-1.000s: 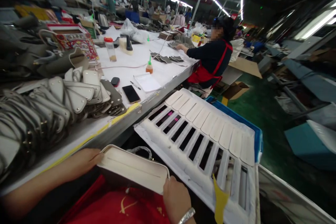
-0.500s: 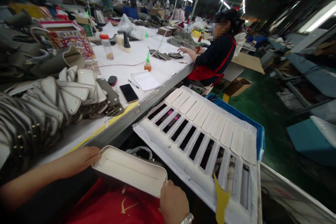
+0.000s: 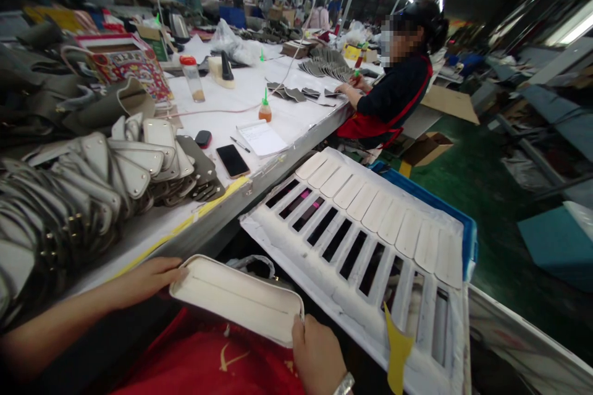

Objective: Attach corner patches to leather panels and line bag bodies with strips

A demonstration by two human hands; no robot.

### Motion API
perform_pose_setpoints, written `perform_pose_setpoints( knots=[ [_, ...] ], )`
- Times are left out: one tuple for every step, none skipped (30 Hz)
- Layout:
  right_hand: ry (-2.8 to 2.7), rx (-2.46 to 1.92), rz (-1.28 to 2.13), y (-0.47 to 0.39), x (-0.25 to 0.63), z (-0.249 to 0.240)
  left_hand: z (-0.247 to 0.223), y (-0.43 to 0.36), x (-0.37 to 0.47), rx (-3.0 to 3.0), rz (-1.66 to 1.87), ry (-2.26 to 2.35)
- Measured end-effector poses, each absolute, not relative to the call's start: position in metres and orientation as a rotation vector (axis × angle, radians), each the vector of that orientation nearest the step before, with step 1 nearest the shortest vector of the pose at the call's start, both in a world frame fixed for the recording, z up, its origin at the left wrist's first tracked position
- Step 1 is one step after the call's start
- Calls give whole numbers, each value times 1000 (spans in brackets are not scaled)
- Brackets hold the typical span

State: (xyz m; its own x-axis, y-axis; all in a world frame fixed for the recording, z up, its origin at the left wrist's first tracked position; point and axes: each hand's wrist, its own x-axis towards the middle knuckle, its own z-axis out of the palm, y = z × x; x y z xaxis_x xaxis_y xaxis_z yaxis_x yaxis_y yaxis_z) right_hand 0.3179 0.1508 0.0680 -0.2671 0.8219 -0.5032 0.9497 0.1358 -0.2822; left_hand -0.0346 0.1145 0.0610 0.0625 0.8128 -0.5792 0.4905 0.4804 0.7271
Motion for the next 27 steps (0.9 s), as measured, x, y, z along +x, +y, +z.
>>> perform_pose_setpoints(
  knots=[
    [2185, 1713, -807, 151, 317, 69, 59, 115, -35, 1183, 333, 1598],
    [2182, 1689, -799, 152, 317, 70, 58, 115, -36, 1194, 322, 1595],
    [2180, 1674, -798, 152, 316, 70, 57, 116, -36, 1190, 319, 1579],
    [2175, 1673, -806, 153, 316, 71, 58, 116, -38, 1172, 319, 1552],
    [2170, 1682, -826, 153, 316, 71, 59, 117, -39, 1142, 318, 1520],
    [2163, 1698, -847, 153, 316, 72, 61, 118, -40, 1108, 317, 1488],
    [2157, 1711, -862, 153, 316, 73, 63, 119, -41, 1076, 312, 1462],
    [2152, 1707, -865, 153, 316, 73, 65, 120, -42, 1063, 299, 1447],
    [2148, 1693, -852, 153, 316, 74, 68, 122, -42, 1090, 269, 1448],
    [2143, 1677, -830, 153, 315, 74, 70, 123, -42, 1169, 222, 1475],
    [2138, 1663, -801, 153, 314, 75, 73, 125, -41, 1281, 166, 1517],
    [2133, 1649, -778, 153, 313, 75, 75, 126, -39, 1401, 111, 1564],
    [2130, 1634, -759, 153, 312, 74, 77, 127, -37, 1511, 67, 1611],
    [2133, 1621, -739, 153, 312, 74, 78, 128, -35, 1596, 42, 1657],
    [2146, 1598, -716, 153, 313, 73, 79, 129, -32, 1642, 35, 1696],
    [2173, 1563, -688, 153, 313, 71, 78, 129, -30, 1656, 40, 1724],
    [2213, 1521, -654, 153, 315, 69, 77, 129, -29, 1650, 45, 1736],
    [2257, 1488, -622, 153, 316, 68, 75, 129, -29, 1637, 43, 1738],
    [2295, 1475, -600, 152, 318, 66, 72, 128, -29, 1612, 43, 1730],
    [2322, 1478, -589, 152, 320, 65, 69, 127, -30, 1580, 46, 1712],
    [2341, 1495, -587, 152, 321, 64, 66, 126, -31, 1547, 52, 1691],
    [2348, 1523, -596, 152, 322, 64, 64, 125, -32, 1518, 63, 1674],
    [2345, 1552, -614, 151, 322, 64, 62, 125, -32, 1496, 75, 1665],
    [2330, 1584, -639, 152, 322, 64, 61, 124, -32, 1489, 91, 1668],
    [2308, 1616, -668, 152, 322, 64, 61, 124, -31, 1497, 108, 1681],
    [2279, 1644, -696, 152, 321, 65, 62, 124, -30, 1513, 127, 1700],
    [2247, 1670, -718, 153, 320, 66, 63, 124, -29, 1533, 146, 1719]
  ],
)
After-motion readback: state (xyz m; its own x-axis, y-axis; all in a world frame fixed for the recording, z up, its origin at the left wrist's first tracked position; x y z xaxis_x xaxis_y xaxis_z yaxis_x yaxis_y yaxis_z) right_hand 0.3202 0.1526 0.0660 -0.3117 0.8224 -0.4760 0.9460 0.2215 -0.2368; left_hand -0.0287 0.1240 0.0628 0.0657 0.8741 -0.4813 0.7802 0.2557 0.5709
